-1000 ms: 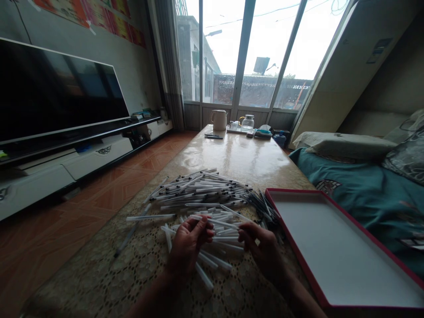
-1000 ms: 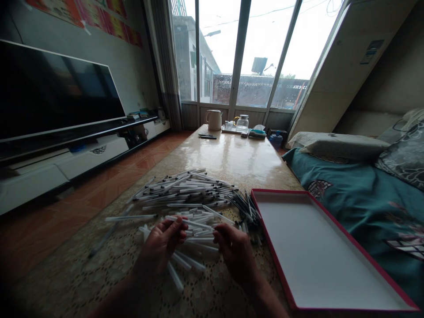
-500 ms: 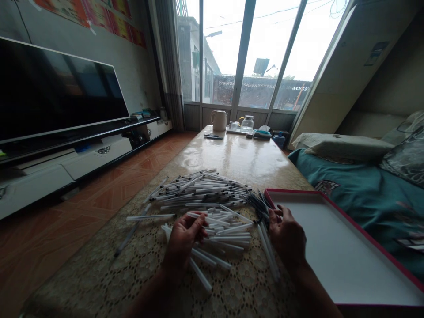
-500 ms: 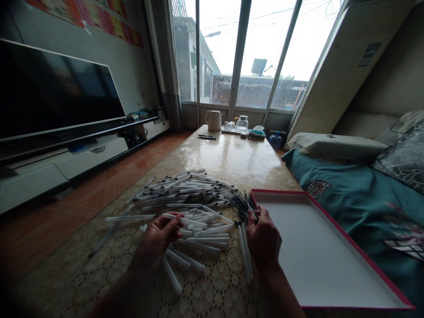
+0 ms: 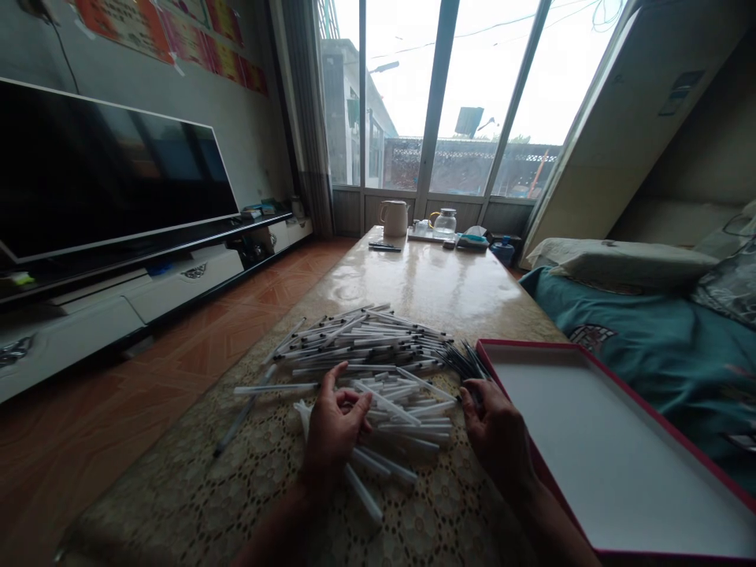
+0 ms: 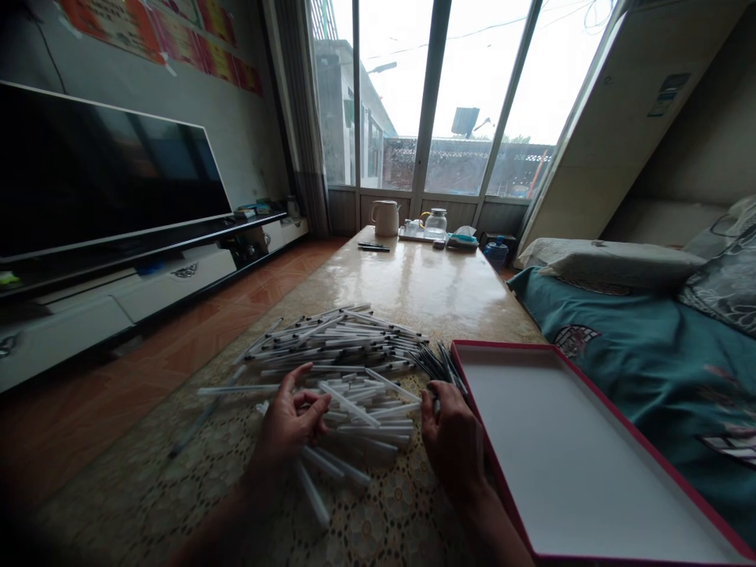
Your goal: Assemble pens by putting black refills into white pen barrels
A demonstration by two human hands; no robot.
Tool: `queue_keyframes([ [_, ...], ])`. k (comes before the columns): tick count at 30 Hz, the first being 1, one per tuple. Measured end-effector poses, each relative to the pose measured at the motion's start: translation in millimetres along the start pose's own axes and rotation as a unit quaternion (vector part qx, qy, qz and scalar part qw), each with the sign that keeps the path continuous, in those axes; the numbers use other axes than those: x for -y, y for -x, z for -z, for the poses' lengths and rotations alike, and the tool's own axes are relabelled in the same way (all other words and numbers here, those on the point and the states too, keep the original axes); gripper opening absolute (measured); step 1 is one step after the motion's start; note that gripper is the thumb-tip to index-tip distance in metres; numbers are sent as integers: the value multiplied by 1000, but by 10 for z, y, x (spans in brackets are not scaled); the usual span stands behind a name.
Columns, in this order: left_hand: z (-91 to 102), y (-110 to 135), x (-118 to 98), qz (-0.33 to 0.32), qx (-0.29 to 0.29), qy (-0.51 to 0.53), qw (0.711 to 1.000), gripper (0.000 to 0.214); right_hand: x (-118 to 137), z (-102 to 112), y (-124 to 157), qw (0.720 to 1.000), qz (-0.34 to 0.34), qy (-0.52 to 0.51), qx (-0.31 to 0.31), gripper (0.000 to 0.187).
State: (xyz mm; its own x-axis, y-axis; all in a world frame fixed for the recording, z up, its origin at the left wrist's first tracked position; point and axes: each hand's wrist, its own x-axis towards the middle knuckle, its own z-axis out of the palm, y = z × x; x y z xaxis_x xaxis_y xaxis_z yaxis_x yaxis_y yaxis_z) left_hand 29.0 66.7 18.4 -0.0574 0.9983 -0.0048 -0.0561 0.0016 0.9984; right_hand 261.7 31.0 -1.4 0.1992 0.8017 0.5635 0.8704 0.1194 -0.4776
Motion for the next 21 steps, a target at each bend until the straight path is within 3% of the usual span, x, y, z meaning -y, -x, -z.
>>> queue_keyframes([
  [4,-31,112,-106,-19,6,-14,1000,56,137,18,37,996,28,-55,70,25],
  [8,66,229,-355,-65,109,-149,981,32,197,21,75,993,33,-62,91,25],
  [10,219,174,-460,-128,149,-268,943,21,190,17,82,993,35,-62,90,25],
  [13,547,-81,-489,-190,95,-433,876,18,175,8,80,994,35,-62,87,26],
  [18,1031,-513,-291,-145,47,-670,726,22,177,5,69,994,39,-64,85,28],
  [21,1164,-587,-208,-135,37,-725,674,20,179,14,65,994,30,-61,90,25],
])
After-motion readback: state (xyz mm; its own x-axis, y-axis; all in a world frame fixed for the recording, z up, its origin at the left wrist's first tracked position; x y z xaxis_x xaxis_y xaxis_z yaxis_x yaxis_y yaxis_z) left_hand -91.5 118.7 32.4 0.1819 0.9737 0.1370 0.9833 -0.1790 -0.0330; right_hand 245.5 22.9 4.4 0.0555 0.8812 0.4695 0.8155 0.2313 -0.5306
